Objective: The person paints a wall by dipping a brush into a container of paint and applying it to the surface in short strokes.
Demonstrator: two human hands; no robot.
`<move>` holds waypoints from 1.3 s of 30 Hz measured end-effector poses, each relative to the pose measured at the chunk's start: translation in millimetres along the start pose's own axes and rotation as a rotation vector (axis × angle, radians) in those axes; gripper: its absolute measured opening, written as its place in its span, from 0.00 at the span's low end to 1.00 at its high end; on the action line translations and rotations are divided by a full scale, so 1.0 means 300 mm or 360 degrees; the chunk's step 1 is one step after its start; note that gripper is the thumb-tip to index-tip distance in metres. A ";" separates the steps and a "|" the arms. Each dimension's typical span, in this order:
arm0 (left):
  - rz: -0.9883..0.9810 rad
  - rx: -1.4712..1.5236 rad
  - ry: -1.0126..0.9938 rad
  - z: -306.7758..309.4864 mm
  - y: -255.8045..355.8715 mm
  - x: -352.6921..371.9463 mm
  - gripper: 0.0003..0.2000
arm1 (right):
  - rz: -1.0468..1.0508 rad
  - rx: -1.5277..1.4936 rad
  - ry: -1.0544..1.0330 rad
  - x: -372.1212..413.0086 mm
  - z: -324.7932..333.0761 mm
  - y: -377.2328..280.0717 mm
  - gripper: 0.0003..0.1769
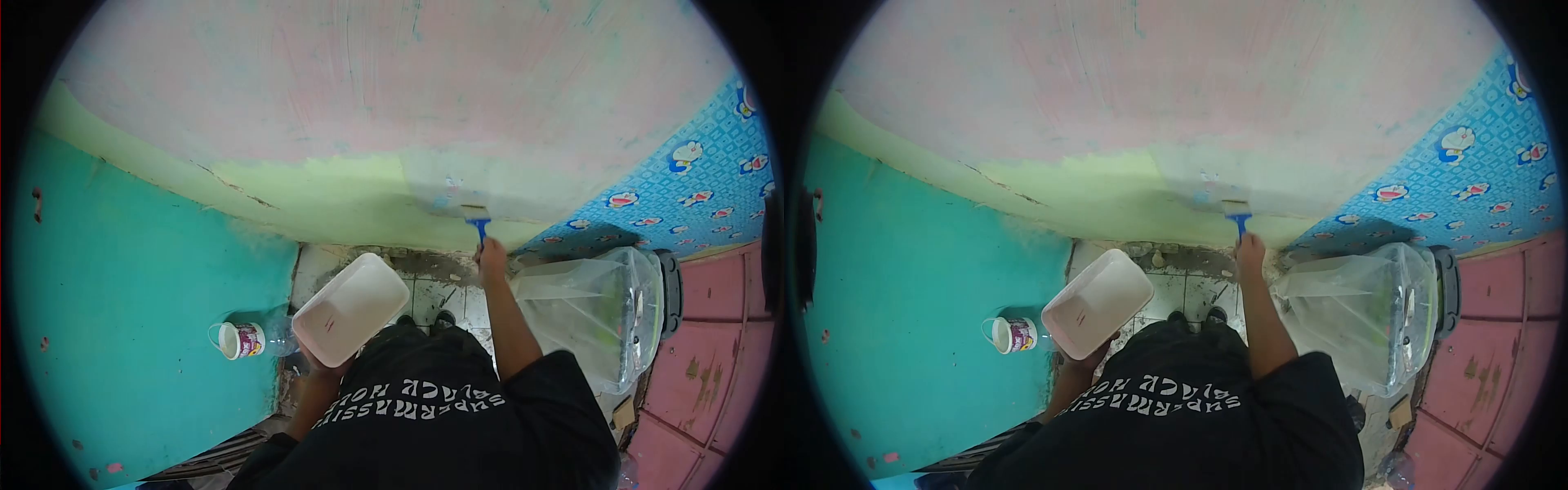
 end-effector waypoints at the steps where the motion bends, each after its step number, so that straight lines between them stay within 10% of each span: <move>1: 0.0002 0.0048 -0.0024 -0.015 -0.003 -0.016 0.44 | -0.0005 0.0152 0.0087 -0.003 0.054 0.032 0.10; 6: 0.0089 -0.0105 0.0030 -0.115 0.013 0.013 0.33 | 0.0067 0.0658 0.0398 -0.139 0.231 0.225 0.10; 13: -0.0099 -0.0502 -0.0044 -0.197 0.034 -0.003 0.31 | -0.0100 0.0057 0.0232 -0.058 0.016 0.056 0.12; 16: -0.0204 -0.1713 0.0111 -0.158 0.038 -0.008 0.35 | -0.0117 0.0367 0.0380 -0.040 0.141 0.149 0.13; 19: -0.0188 -0.1852 0.0105 -0.170 0.043 -0.001 0.35 | -0.0168 0.0487 0.0547 -0.043 0.139 0.173 0.14; 28: -0.0067 -0.0242 -0.0068 -0.202 0.037 -0.009 0.38 | 0.0049 0.0376 0.0267 -0.014 0.113 0.153 0.11; 31: -0.0594 -0.2033 0.0014 -0.135 0.028 -0.010 0.36 | -0.0031 0.0772 0.0468 -0.149 0.232 0.268 0.10; 34: -0.0033 -0.0402 0.0116 -0.155 0.019 -0.022 0.35 | -0.0140 0.0204 0.0363 -0.212 0.114 0.200 0.13; 39: -0.0077 -0.0235 0.0155 -0.213 0.017 -0.041 0.32 | 0.0212 0.0431 0.0294 -0.077 0.119 0.153 0.11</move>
Point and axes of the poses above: each hand's wrist, its own x-axis away from the middle knuckle, its own z-axis out of the back of the hand, y = z × x, the point moved 2 cm from there along -x, towards the middle knuckle, and after that the axes turned 14 degrees about -x, right-handed, at the moved point
